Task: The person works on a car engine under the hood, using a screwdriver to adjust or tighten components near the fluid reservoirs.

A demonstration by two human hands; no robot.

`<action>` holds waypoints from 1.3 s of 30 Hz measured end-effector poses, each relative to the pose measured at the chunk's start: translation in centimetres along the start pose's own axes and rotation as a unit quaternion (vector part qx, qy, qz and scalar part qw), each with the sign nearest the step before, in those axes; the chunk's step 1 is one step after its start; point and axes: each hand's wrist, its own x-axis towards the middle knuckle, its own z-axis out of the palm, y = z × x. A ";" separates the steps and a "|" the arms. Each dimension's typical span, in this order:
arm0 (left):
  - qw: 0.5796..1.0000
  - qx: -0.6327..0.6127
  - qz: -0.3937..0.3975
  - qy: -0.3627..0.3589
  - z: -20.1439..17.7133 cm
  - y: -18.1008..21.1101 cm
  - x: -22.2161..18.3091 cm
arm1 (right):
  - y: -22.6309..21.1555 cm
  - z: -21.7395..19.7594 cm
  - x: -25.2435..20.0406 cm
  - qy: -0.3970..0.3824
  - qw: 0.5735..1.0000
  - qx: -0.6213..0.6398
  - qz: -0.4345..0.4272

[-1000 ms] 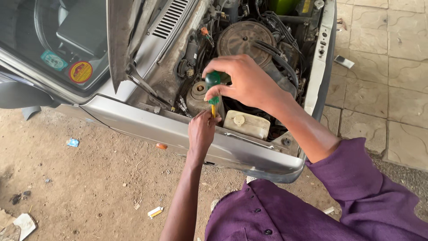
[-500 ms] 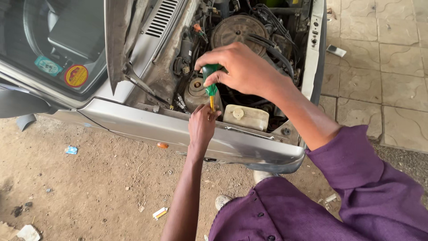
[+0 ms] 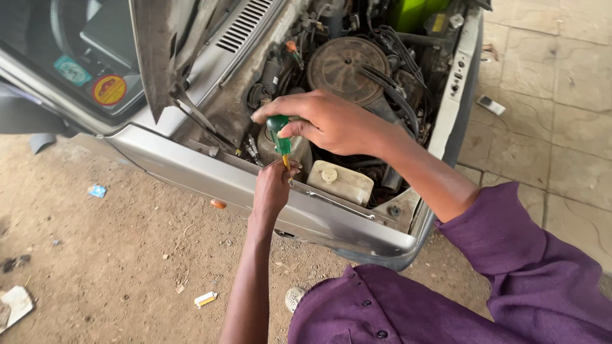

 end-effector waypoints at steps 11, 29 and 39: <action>0.994 0.065 -0.090 0.007 1.4 1.5 -0.1 | 1.0 1.3 0.4 -0.019 0.992 -0.100 -0.074; 0.987 0.103 -0.098 0.078 2.2 1.6 0.4 | 2.2 -0.5 -1.4 0.042 0.996 0.019 -0.073; 0.982 0.049 -0.097 0.156 2.8 3.9 -0.1 | 3.5 -0.2 -1.4 0.077 0.983 -0.133 0.096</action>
